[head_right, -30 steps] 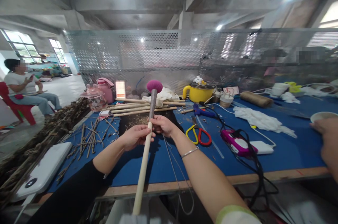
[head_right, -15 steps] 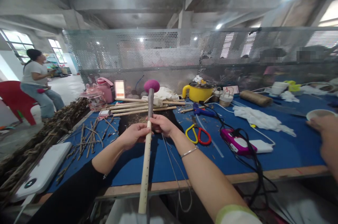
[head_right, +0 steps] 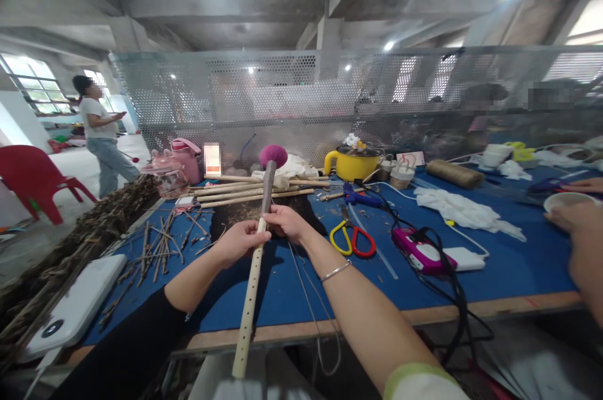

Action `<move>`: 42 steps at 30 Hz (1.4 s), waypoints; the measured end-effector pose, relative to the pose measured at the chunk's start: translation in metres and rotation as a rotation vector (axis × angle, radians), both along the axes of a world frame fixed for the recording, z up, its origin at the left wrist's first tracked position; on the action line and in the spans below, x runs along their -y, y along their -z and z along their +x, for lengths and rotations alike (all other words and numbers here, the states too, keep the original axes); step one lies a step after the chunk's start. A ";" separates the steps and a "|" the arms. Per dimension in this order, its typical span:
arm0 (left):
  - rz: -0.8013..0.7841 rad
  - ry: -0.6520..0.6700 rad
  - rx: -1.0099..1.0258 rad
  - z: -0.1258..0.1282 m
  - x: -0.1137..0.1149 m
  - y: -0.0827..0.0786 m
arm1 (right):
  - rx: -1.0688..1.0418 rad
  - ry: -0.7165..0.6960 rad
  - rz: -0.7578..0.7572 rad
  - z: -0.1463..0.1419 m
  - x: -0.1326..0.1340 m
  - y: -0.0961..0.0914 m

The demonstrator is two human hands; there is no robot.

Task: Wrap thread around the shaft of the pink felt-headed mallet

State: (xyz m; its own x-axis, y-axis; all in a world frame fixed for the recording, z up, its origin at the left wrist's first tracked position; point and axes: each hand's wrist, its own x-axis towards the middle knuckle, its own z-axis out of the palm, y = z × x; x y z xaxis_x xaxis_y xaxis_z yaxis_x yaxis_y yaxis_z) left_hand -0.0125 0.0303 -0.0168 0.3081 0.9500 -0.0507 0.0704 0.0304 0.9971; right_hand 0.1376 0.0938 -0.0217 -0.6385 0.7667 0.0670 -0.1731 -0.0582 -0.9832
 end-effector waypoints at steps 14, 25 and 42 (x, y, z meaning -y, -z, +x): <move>-0.064 0.074 0.051 -0.006 -0.002 -0.002 | 0.020 0.117 0.047 0.001 -0.001 -0.003; -0.058 0.036 0.102 -0.006 -0.002 -0.003 | 0.022 0.046 0.030 0.008 -0.004 -0.003; -0.002 -0.061 -0.030 -0.004 -0.004 0.005 | 0.086 0.022 0.103 0.000 -0.002 0.005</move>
